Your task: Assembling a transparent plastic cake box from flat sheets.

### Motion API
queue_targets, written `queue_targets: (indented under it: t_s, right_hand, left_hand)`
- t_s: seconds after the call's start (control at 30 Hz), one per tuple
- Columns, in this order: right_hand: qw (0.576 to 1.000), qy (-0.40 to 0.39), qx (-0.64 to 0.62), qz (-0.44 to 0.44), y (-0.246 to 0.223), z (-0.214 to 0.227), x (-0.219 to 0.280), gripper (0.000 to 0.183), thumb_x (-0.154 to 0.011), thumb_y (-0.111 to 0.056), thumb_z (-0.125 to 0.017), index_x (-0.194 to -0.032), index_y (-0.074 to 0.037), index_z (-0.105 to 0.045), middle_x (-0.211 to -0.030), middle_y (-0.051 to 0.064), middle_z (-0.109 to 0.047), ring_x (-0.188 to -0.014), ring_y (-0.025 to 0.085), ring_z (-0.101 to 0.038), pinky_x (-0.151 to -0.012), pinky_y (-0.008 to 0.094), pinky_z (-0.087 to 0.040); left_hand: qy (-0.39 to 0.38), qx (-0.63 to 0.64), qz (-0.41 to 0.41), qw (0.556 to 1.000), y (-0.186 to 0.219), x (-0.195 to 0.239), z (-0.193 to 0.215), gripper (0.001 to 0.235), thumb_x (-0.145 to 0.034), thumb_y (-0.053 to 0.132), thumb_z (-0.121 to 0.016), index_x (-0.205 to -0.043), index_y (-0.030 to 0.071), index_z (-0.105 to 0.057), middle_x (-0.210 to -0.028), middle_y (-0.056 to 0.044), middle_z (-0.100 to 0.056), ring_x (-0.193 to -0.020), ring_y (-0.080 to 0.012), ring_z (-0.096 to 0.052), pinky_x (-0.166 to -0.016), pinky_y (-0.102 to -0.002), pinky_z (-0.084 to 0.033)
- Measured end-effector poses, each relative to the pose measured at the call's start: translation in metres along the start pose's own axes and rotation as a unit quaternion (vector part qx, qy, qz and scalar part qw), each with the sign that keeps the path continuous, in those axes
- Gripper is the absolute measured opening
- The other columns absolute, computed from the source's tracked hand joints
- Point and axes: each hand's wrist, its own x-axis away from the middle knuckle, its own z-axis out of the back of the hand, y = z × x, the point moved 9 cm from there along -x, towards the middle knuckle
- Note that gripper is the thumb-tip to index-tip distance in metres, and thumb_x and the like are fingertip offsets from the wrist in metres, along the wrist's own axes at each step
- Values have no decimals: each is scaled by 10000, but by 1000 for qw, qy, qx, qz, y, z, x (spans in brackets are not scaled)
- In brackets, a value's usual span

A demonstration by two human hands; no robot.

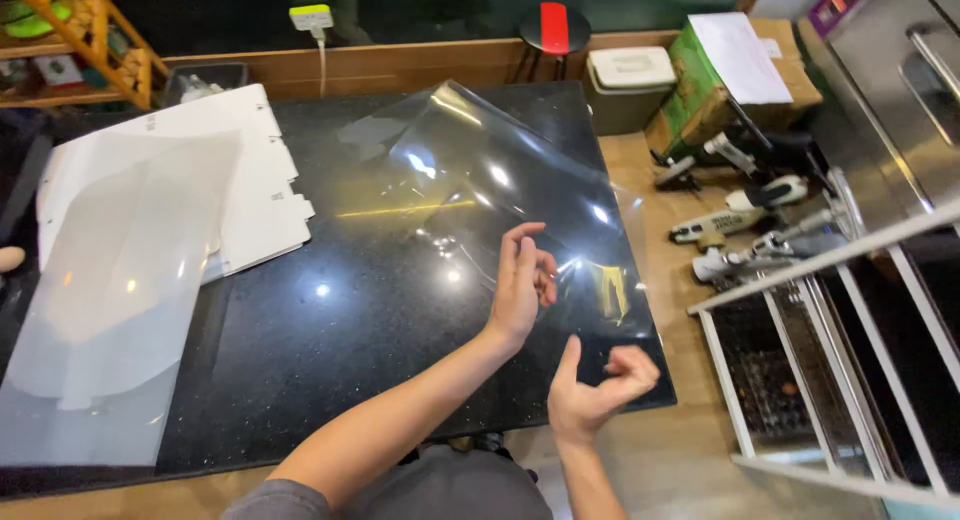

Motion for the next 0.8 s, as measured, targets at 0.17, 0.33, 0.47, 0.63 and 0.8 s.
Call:
queue_targets:
  t_s: [0.17,0.33,0.47,0.63,0.8]
  right_hand:
    - [984,74,63,149,-44,22,-55,586,-847,-66,-868,-1232,-22,-428,-1188,155,-454,-1153,284,-460,-984,410,-383]
    - [964,-1,87,252,-97,13,-82,439,-800,-104,-890,-1161,-67,-643,-1240,175,-544,-1167,342,-486,-1015,417,-398]
    - [957,-94,7,273,-90,-10,-78,193,-896,-80,-797,-1078,-105,-740,-1088,64,-705,-1013,254,-657,-913,380,-482]
    - [997,-6,-41,66,-26,2,-111,79,-1057,-62,-692,-1122,-54,-737,-1005,61,-742,-874,160,-646,-744,339,-497]
    - [979,-90,-168,73,-55,-10,-122,150,-1060,-83,-664,-1199,-52,-710,-1130,60,-752,-1020,157,-716,-898,328,-579]
  left_hand:
    - [-34,22,3,999,-6,0,-2,289,-1107,341,-417,-1243,113,-531,-872,-29,-553,-596,-82,-515,-526,-228,-411]
    - [-53,72,28,996,-4,-9,24,229,-1076,237,-404,-1147,82,-557,-882,11,-555,-623,-80,-501,-552,-227,-418]
    - [-101,72,-6,992,4,-10,28,207,-1090,178,-447,-1166,48,-588,-885,-24,-576,-644,-81,-500,-578,-234,-434]
    - [-80,-18,-76,994,32,11,27,197,-1084,156,-510,-1194,41,-626,-905,-41,-621,-652,-73,-543,-593,-227,-470]
    - [-54,-90,-84,991,26,22,16,182,-1032,106,-591,-1189,42,-654,-925,-49,-683,-645,-67,-578,-553,-217,-463]
